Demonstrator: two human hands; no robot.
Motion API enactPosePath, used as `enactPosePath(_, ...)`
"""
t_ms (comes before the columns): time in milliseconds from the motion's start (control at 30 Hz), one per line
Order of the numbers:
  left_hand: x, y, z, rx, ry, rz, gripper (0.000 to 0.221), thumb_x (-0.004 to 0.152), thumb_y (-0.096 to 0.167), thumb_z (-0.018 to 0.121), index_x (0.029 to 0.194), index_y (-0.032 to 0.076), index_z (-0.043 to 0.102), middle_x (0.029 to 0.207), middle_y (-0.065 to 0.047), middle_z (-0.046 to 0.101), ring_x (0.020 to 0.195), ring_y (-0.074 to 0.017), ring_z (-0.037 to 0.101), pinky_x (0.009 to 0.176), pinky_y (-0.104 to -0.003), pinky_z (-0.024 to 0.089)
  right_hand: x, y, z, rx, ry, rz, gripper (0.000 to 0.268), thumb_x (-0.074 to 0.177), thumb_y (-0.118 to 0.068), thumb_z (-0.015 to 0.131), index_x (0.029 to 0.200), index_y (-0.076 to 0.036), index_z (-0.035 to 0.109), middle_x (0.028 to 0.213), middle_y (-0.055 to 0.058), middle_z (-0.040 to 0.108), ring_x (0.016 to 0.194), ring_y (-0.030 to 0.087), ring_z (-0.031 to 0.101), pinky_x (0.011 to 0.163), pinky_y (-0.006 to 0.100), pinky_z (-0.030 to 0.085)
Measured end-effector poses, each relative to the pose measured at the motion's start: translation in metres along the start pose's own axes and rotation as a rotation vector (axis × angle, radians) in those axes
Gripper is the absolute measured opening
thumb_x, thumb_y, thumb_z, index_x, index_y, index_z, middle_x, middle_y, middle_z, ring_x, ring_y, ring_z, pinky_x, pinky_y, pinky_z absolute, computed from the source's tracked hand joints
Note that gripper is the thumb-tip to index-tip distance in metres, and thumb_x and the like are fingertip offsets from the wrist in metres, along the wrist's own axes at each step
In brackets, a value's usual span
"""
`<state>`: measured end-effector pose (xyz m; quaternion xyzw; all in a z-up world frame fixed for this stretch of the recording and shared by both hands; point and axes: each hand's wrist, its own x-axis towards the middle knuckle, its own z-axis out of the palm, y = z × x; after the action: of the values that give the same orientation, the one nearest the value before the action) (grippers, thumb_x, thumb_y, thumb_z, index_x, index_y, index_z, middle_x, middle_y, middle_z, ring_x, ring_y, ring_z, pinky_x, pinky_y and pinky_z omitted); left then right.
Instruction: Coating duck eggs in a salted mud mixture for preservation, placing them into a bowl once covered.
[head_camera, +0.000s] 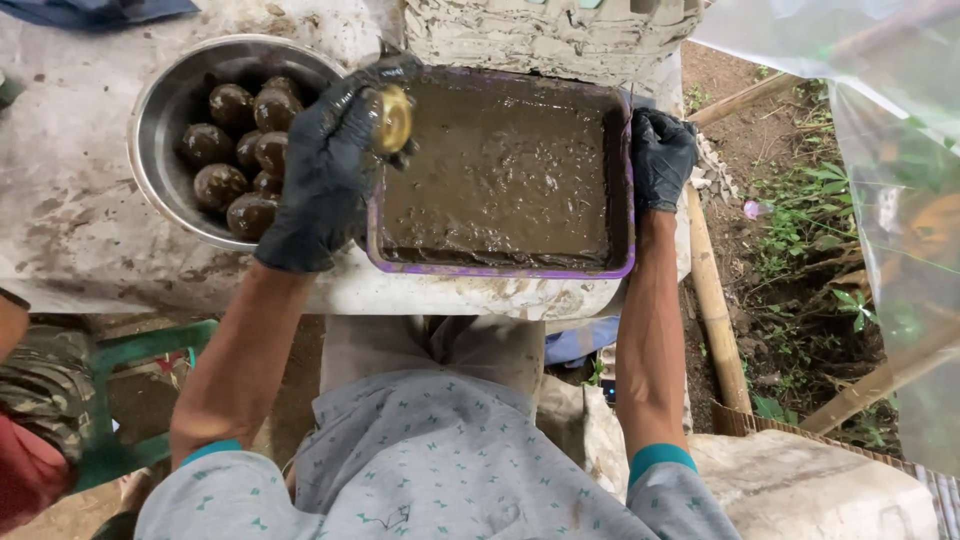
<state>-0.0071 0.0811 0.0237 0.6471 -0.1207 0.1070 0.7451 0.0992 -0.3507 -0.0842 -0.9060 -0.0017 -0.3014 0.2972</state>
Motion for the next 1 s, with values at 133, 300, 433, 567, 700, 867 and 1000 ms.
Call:
enactPosePath(133, 0.007, -0.023, -0.023, -0.104, -0.054, -0.051, 0.034, 0.106, 0.022, 0.059, 0.137, 0.007, 0.056, 0.134, -0.015, 0.061, 0.11, -0.0315, 0.066, 0.08, -0.04, 0.066, 0.001, 0.011, 0.005, 0.02, 0.023, 0.022, 0.014, 0.094, -0.026, 0.075, 0.094, -0.018, 0.085, 0.092, 0.002, 0.083, 0.087, 0.018, 0.078, 0.112, 0.039, 0.035)
enactPosePath(300, 0.006, -0.024, -0.023, 0.055, -0.024, -0.145, 0.063, 0.076, 0.0, 0.083, 0.129, 0.009, 0.051, 0.128, -0.014, 0.063, 0.119, -0.0337, 0.062, 0.091, -0.041, 0.063, 0.001, 0.012, 0.006, 0.042, 0.027, 0.011, 0.015, 0.094, -0.027, 0.074, 0.093, -0.017, 0.085, 0.091, 0.002, 0.083, 0.089, 0.017, 0.078, 0.113, 0.04, 0.033)
enactPosePath(433, 0.004, -0.032, -0.014, -0.091, -0.038, -0.253, 0.051, 0.086, 0.007, 0.082, 0.129, 0.012, 0.054, 0.107, -0.01, 0.066, 0.081, -0.0198, 0.067, 0.061, -0.03, 0.061, 0.0, 0.009, 0.006, 0.049, 0.037, 0.039, 0.013, 0.094, -0.026, 0.076, 0.096, -0.016, 0.085, 0.092, 0.002, 0.083, 0.089, 0.017, 0.078, 0.112, 0.039, 0.035)
enactPosePath(567, 0.004, -0.027, -0.006, -0.176, -0.012, -0.367, 0.053, 0.09, 0.019, 0.078, 0.135, 0.008, 0.051, 0.107, -0.01, 0.066, 0.068, -0.0164, 0.065, 0.05, -0.025, 0.053, 0.001, 0.007, 0.005, 0.097, 0.028, 0.045, 0.012, 0.094, -0.023, 0.076, 0.095, -0.016, 0.085, 0.09, 0.001, 0.083, 0.086, 0.015, 0.077, 0.109, 0.039, 0.04)
enactPosePath(700, 0.006, -0.017, -0.007, -0.018, -0.022, -0.328, 0.04, 0.099, 0.038, 0.053, 0.128, 0.011, 0.059, 0.127, -0.012, 0.064, 0.118, -0.0292, 0.064, 0.099, -0.038, 0.058, 0.001, 0.013, 0.006, 0.093, 0.044, -0.018, 0.012, 0.093, -0.021, 0.076, 0.095, -0.013, 0.085, 0.09, 0.004, 0.083, 0.085, 0.017, 0.078, 0.099, 0.036, 0.048)
enactPosePath(867, 0.002, -0.014, -0.012, -0.164, -0.054, -0.254, 0.036, 0.094, 0.023, 0.059, 0.123, 0.002, 0.067, 0.12, -0.01, 0.07, 0.114, -0.0277, 0.07, 0.1, -0.038, 0.061, 0.001, 0.005, 0.002, 0.053, 0.025, 0.001, 0.016, 0.096, -0.027, 0.074, 0.095, -0.016, 0.085, 0.094, 0.003, 0.083, 0.09, 0.019, 0.079, 0.113, 0.042, 0.033)
enactPosePath(1000, 0.005, -0.038, -0.004, -0.223, -0.121, -0.077, 0.059, 0.096, 0.032, 0.074, 0.143, 0.003, 0.054, 0.14, -0.015, 0.062, 0.128, -0.0337, 0.064, 0.105, -0.044, 0.061, 0.001, 0.006, 0.003, 0.063, 0.015, 0.041, 0.015, 0.094, -0.028, 0.075, 0.093, -0.018, 0.085, 0.093, 0.002, 0.083, 0.092, 0.017, 0.079, 0.117, 0.044, 0.026)
